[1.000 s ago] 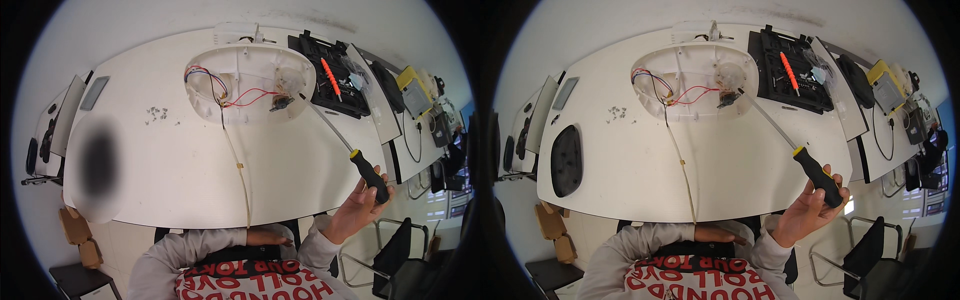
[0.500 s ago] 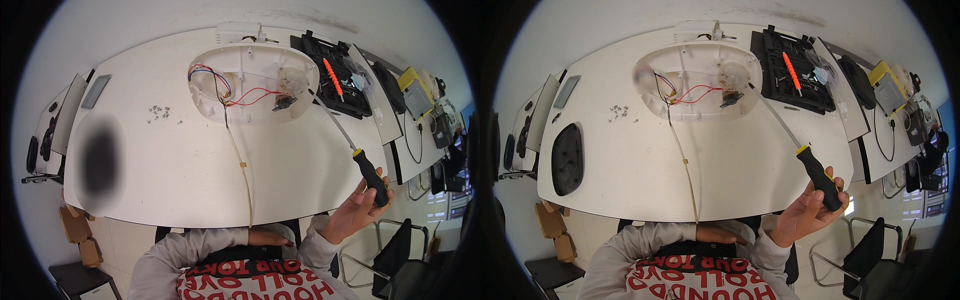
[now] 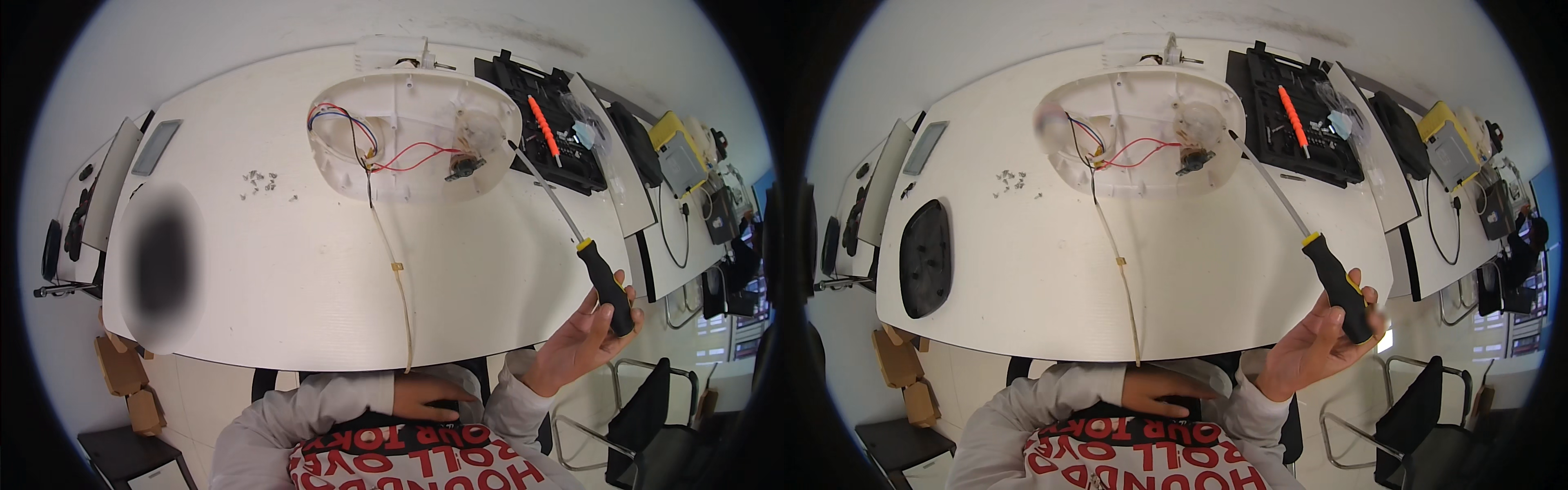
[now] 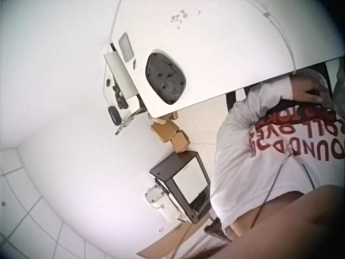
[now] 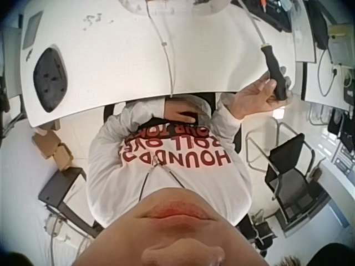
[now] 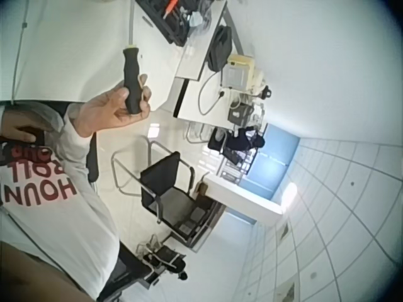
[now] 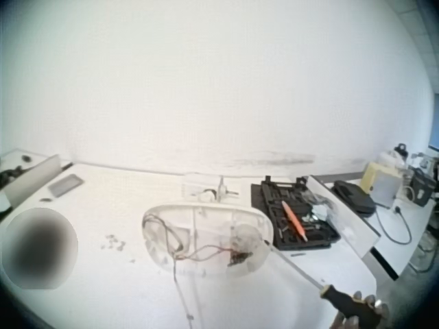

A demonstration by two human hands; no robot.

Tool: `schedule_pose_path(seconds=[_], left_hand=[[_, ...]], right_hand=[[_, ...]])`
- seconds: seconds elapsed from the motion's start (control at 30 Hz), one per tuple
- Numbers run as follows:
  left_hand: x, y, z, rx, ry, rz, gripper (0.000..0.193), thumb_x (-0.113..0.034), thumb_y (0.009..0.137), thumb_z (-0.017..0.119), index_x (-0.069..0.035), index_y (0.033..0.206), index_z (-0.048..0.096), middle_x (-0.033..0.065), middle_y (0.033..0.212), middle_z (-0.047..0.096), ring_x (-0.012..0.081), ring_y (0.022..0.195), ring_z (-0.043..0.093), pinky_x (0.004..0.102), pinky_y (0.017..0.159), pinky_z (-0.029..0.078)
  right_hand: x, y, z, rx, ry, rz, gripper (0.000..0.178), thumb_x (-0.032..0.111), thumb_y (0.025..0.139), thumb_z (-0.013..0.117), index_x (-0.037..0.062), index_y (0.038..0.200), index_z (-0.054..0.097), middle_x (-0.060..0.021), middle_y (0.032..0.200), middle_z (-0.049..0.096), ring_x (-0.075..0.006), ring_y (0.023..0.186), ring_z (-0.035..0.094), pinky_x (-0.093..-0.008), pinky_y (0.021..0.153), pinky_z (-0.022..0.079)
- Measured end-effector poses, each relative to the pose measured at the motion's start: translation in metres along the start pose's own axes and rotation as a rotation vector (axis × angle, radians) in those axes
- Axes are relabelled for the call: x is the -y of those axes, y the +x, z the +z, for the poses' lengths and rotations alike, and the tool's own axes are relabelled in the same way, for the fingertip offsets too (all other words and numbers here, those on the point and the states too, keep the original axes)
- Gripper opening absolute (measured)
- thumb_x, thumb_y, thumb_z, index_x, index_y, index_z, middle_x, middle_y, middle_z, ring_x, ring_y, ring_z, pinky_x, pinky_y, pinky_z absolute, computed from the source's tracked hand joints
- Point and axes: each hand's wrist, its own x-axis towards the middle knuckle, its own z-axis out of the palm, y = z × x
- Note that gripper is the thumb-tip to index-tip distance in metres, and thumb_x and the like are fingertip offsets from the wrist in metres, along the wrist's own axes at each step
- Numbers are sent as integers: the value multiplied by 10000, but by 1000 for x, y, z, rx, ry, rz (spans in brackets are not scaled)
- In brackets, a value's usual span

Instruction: The person uses a screwdriver to remove screws from the bottom cover of a black electronic device. They remove the cover to reveal internal wiring and continue to unscrew components inside the device's housing.

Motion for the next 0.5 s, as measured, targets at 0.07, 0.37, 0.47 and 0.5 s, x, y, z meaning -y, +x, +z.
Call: schedule_pose_path(seconds=[0.07,0.37,0.47,0.5], left_hand=[[-26,-13,2,-77,172,-4,508,-309,935,423,-33,1352,335,190,1368,360,322,1269,335,384,1057,255],[-146,-117,-33,-417,36,433,544,-246,911,446,75,1329,313,293,1266,437,446,1179,421,517,957,351],[-195,-149,-34,-831,147,643,541,-338,930,403,-13,1353,313,256,1278,443,385,1228,384,526,998,292],[-212,-153,-27,-1121,168,808,587,-374,927,407,0,1361,279,231,1284,447,369,1264,337,511,1027,262]], right_hand=[[0,0,0,5,-8,-2,244,63,868,547,99,1094,463,-93,1181,478,-281,1184,456,-437,1053,332],[3,0,-1,-39,-52,-16,321,84,848,562,82,1138,425,-104,1203,445,-319,1181,460,-457,1024,375],[4,1,-2,-48,-45,4,323,93,849,568,85,1139,427,-102,1196,449,-316,1177,463,-452,1025,377],[5,1,-3,-45,-51,3,322,96,848,571,87,1138,429,-97,1194,451,-312,1175,465,-451,1026,377]])
